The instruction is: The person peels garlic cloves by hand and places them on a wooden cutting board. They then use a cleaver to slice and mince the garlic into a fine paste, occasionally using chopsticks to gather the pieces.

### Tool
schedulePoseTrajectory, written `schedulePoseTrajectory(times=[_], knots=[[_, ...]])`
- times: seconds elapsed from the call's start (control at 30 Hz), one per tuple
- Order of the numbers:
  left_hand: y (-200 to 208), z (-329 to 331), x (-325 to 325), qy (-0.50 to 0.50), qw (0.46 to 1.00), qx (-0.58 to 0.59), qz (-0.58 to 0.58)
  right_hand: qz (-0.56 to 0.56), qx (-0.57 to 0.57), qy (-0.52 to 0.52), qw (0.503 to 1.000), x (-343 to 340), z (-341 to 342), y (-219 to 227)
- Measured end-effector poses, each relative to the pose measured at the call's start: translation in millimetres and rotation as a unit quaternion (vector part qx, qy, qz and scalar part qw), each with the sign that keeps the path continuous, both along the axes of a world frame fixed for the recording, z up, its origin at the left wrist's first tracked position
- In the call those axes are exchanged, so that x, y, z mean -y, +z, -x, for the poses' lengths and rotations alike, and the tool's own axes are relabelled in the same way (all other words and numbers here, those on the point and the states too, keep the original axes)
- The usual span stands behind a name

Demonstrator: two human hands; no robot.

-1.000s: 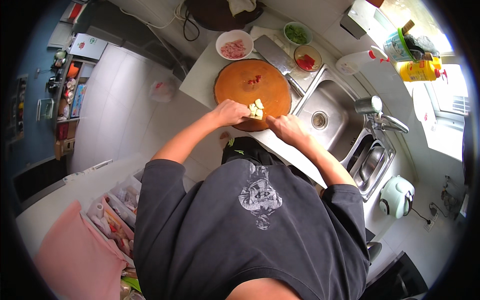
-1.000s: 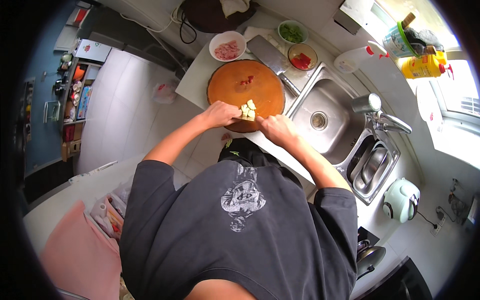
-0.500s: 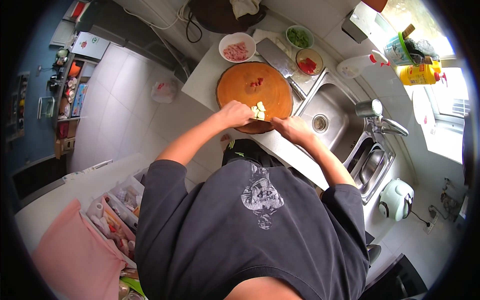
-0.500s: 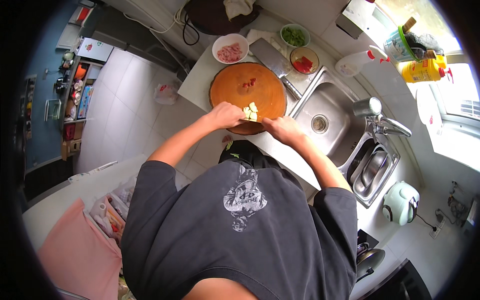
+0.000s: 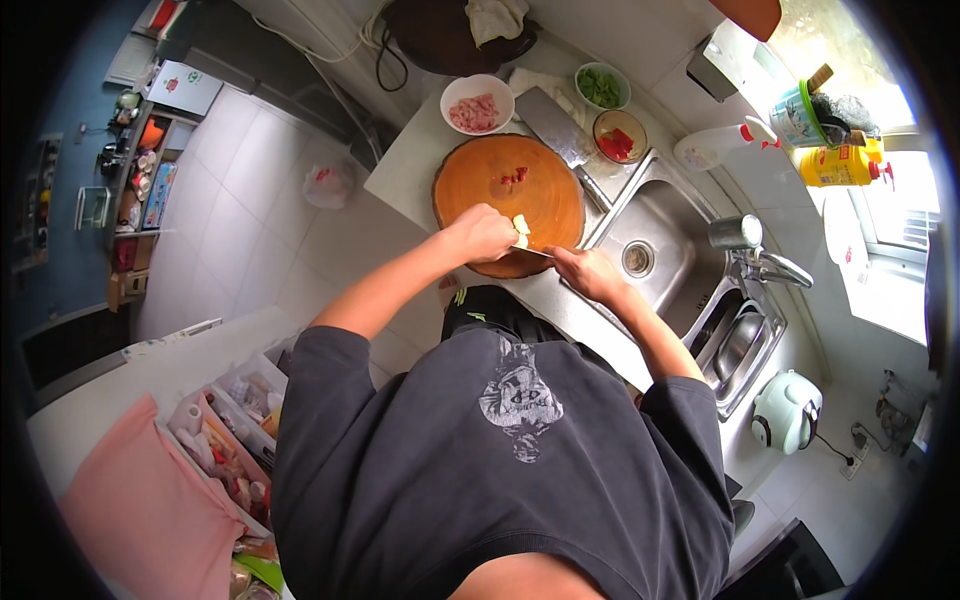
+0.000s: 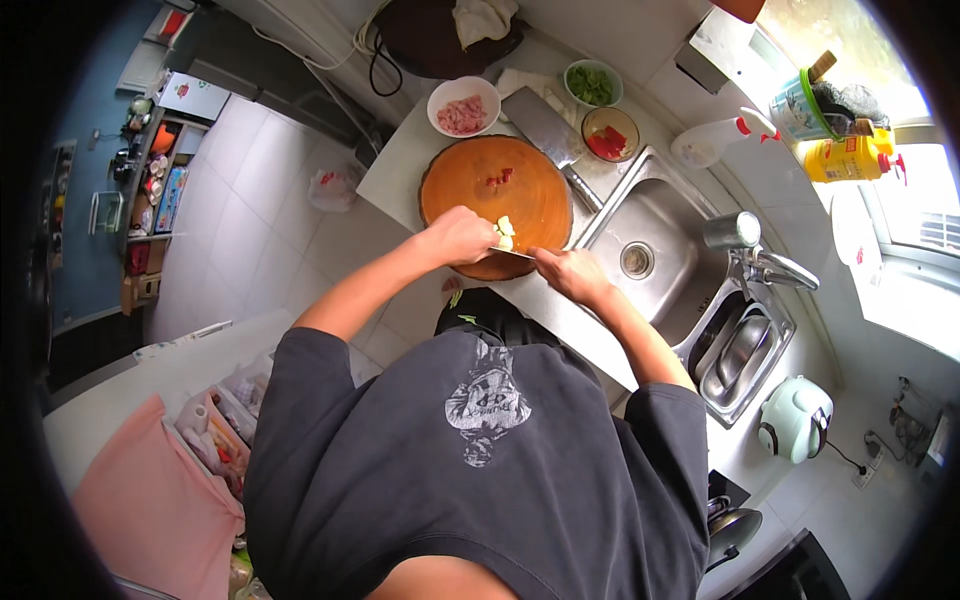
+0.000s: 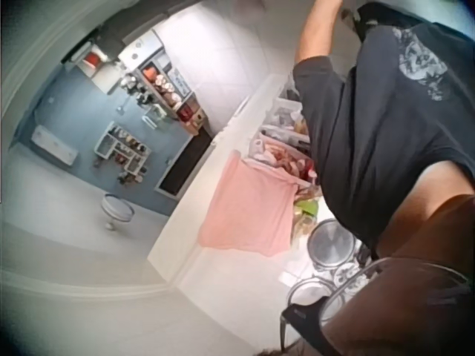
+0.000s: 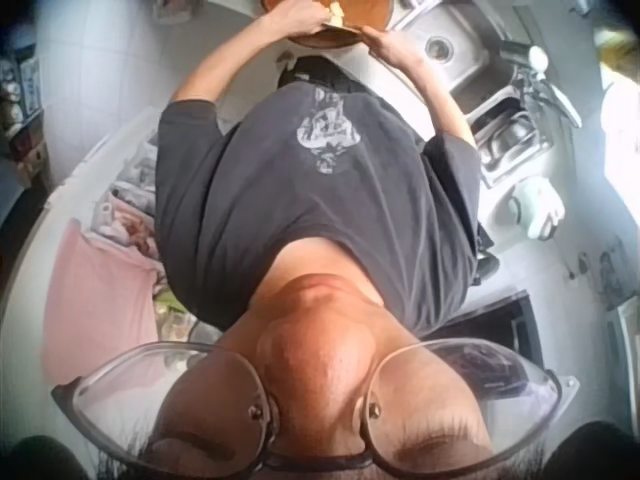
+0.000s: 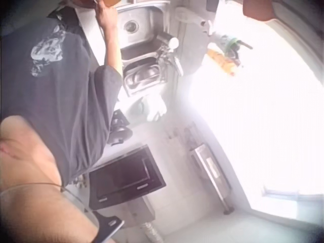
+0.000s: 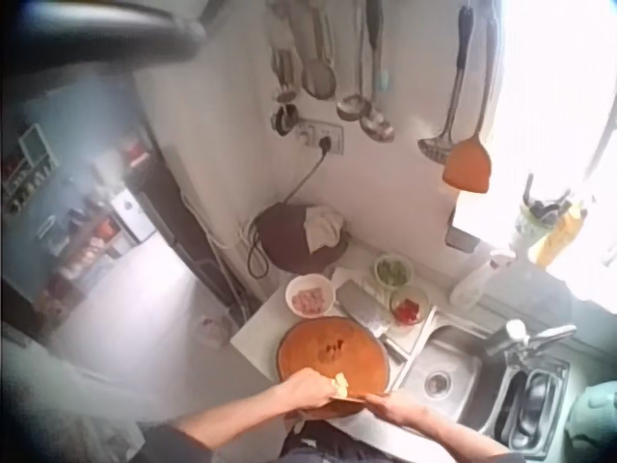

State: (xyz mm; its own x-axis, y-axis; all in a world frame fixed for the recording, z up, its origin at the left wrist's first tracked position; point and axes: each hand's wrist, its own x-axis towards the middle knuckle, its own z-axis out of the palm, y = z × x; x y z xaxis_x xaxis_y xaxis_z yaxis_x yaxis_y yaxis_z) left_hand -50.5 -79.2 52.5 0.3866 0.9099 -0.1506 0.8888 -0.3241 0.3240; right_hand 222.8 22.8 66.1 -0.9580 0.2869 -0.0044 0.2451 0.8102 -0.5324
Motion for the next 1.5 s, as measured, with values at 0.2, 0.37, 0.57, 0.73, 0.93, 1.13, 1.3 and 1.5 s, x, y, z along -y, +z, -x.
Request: schedulePoseTrajectory(times=[0.2,0.37,0.57,0.73,0.93,1.13,1.3,1.5], knots=[[-21,31,16,0.019,0.987,0.147,-0.062,-0.065,0.139,0.040,0.987,2,40,34],[-9,16,-4,-0.008,0.998,0.064,-0.017,0.007,0.067,0.022,0.997,-9,10,3],[-21,38,20,0.031,0.990,0.136,-0.031,-0.119,0.140,0.039,0.982,6,53,36],[-3,10,-1,0.001,0.999,-0.029,0.041,-0.009,0.071,0.021,0.997,-14,25,2],[-26,27,24,0.057,0.988,0.141,-0.035,-0.088,0.223,0.050,0.970,-5,52,29],[-16,10,6,0.041,0.996,0.026,0.071,-0.033,0.163,0.010,0.986,-12,36,21],[-19,24,20,0.107,0.980,0.165,0.010,-0.065,0.211,0.040,0.974,-17,49,29],[-20,15,4,0.068,0.994,0.034,0.081,-0.028,0.076,0.035,0.996,-29,34,5]])
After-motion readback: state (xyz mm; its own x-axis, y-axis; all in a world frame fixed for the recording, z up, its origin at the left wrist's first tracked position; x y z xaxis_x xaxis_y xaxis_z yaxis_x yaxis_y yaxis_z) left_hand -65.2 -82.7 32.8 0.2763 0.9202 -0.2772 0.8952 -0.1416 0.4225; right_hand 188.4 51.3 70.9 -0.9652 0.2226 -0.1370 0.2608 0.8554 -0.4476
